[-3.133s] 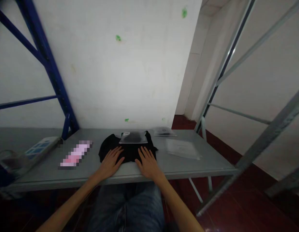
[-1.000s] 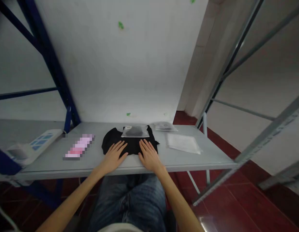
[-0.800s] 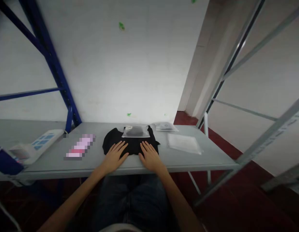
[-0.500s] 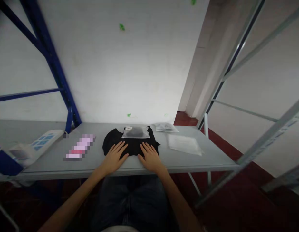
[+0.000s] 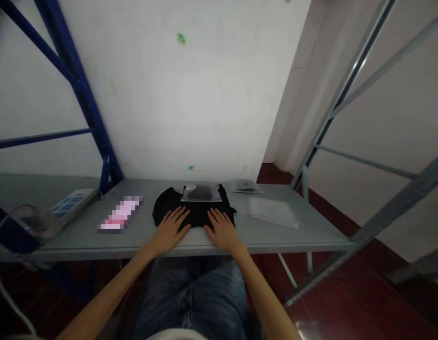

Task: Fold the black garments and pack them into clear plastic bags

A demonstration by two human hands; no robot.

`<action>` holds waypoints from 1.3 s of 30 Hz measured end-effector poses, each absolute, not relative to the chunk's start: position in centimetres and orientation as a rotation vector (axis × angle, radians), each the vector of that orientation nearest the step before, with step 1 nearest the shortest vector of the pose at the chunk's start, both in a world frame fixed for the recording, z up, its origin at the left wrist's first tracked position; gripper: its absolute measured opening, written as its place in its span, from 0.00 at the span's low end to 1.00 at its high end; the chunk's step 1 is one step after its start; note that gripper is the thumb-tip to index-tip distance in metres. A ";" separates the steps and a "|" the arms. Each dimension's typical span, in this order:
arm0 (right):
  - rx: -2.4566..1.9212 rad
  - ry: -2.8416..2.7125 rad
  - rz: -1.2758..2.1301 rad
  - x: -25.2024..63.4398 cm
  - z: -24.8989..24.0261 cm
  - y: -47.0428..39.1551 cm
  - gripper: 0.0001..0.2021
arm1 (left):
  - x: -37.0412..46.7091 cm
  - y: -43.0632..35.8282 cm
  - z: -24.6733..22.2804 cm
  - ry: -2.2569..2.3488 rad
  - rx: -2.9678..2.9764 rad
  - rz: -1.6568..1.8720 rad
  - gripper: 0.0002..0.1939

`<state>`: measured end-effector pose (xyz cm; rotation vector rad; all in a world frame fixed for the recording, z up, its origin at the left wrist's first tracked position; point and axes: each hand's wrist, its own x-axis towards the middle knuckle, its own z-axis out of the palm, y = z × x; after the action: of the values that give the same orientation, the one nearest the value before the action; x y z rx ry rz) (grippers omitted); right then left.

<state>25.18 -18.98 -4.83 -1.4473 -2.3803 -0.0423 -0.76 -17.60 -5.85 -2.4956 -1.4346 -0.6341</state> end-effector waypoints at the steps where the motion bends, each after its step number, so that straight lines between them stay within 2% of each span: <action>1: -1.449 -2.383 -0.041 25.2 -4.8 -19.0 0.30 | -0.8 -17.6 -5.8 -1.434 -2.496 -0.633 0.30; 39: -1.446 -2.366 -0.049 25.1 -4.4 -19.3 0.30 | -0.7 -17.7 -5.7 -1.433 -2.518 -0.685 0.29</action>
<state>25.07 -19.29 -4.42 -1.4464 -2.3662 -0.0489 -0.66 -17.66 -5.71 -2.5177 -1.4328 -0.6854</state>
